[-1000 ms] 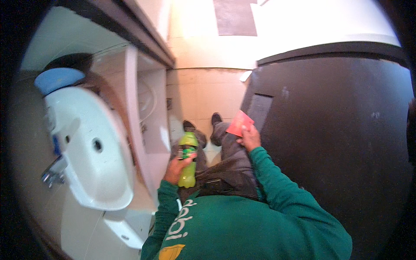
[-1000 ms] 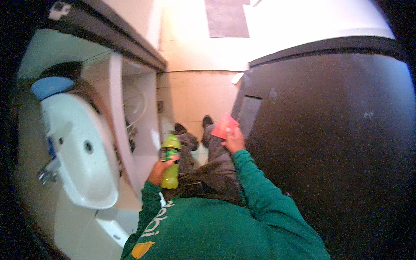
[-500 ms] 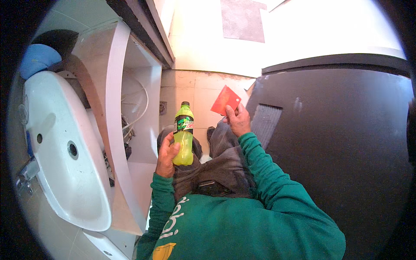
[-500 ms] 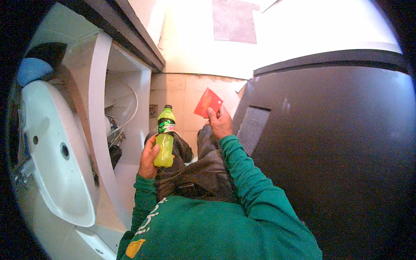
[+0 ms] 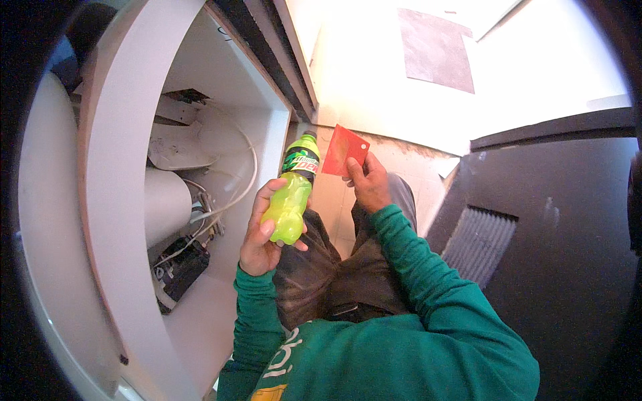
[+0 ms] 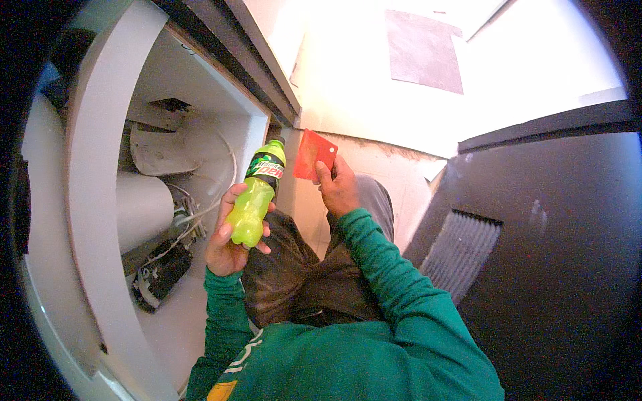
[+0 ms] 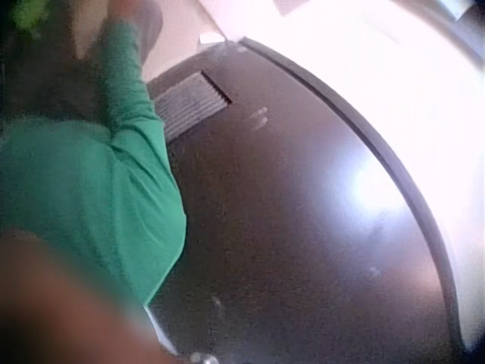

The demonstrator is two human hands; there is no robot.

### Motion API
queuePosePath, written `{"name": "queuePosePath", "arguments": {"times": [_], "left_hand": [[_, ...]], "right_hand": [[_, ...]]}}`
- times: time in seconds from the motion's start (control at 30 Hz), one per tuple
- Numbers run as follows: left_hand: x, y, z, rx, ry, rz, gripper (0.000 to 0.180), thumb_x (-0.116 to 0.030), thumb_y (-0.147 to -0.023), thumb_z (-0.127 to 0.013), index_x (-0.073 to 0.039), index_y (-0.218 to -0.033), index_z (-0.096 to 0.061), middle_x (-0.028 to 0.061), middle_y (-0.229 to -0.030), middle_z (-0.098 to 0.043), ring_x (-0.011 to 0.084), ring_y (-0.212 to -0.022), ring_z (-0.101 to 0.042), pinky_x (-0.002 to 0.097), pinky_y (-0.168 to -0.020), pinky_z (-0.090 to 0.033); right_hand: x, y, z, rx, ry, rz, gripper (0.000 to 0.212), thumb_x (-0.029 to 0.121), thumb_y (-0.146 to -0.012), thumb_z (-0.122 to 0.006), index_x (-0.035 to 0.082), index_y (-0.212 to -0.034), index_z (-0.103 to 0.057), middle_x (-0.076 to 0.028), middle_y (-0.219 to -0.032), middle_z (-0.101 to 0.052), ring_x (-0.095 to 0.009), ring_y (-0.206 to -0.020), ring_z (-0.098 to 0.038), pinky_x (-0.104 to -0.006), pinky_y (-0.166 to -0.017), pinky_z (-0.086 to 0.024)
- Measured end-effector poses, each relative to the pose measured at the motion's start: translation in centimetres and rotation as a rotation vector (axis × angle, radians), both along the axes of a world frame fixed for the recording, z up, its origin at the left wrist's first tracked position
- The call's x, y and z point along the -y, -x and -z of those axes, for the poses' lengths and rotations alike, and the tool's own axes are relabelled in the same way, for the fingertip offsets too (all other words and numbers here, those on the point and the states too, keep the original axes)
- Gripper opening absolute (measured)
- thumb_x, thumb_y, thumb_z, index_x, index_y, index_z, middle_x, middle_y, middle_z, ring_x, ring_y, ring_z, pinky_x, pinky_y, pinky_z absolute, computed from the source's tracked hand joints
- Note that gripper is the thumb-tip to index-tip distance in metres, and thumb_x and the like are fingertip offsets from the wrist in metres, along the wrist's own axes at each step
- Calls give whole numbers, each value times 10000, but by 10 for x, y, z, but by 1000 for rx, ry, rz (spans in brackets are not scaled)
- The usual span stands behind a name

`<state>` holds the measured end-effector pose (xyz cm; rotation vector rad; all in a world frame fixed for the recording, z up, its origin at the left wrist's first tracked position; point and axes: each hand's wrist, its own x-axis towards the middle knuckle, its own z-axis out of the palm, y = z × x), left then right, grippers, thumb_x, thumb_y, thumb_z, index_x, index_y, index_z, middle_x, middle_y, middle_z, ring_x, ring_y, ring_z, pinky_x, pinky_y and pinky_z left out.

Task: The person cleans the interior of a cabinet under a bathroom sink using a green bottle and a red sanding block. They pour liquid from the bottle onto the block and rub the cabinet surfaces, then continue pouring liquid directly into the cabinet.

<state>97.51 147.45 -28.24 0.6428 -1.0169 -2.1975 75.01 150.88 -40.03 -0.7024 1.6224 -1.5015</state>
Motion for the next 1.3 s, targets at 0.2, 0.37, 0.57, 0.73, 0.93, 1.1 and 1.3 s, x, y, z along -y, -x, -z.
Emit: {"name": "queuePosePath", "arguments": {"times": [0.2, 0.37, 0.57, 0.73, 0.93, 1.1, 1.3], "left_hand": [[5, 3, 24, -158, 40, -45, 1042, -384, -706, -853, -153, -1511, -233, 226, -1271, -516, 242, -1043, -624, 388, -695, -652], [3, -7, 29, -230, 185, -151, 1227, -322, -576, -976, -270, -1536, -214, 184, -1245, -481, 203, -940, -576, 354, -674, -651], [8, -6, -10, -266, 281, -195, 1262, -251, -584, -975, -338, -1555, -175, 135, -1237, -460, 149, -920, -536, 269, -605, -619], [-3, -3, -31, 49, 353, -444, 1150, -271, -699, -915, -323, -1565, -161, 87, -1117, -471, 106, -814, -478, 170, -483, -526], [0, 2, -25, 15, 288, -575, 870, -512, -834, -743, -239, -1528, -295, -15, -829, -470, 70, -621, -416, 175, -411, -415], [10, -3, -11, -39, 296, -618, 805, -674, -891, -560, -193, -1503, -358, 23, -891, -559, 104, -657, -534, 243, -442, -500], [20, 2, -8, -104, 236, -617, 709, -624, -937, -517, -192, -1482, -379, 155, -1493, -440, 329, -1270, -552, 579, -864, -592]], "right_hand": [[16, 4, 20, 148, 75, -114, 265, 237, -1016, -539, 11, -1147, -585, -54, -943, -646, -118, -758, -625, -287, -643, -578], [13, 3, 6, 177, 72, -195, 307, 230, -1019, -544, -6, -1214, -571, -57, -1004, -639, -116, -823, -622, -281, -675, -592], [8, 26, -25, 232, 118, -246, 357, 211, -1002, -568, -35, -1260, -553, -76, -1046, -647, -128, -853, -632, -288, -689, -593], [13, 26, -47, 172, 143, -320, 363, 183, -999, -577, -37, -1286, -545, -79, -1031, -663, -127, -840, -650, -277, -701, -594], [12, 14, -35, 272, 107, -378, 343, 171, -993, -592, -24, -1275, -574, -65, -1017, -681, -136, -842, -660, -291, -737, -585], [6, 9, -35, 367, 129, -375, 319, 195, -1002, -582, 2, -1254, -603, -48, -1001, -676, -132, -836, -657, -288, -747, -573], [4, 12, -36, 355, 153, -375, 313, 207, -1017, -550, 11, -1256, -601, -34, -999, -668, -116, -845, -640, -291, -765, -559]]}}
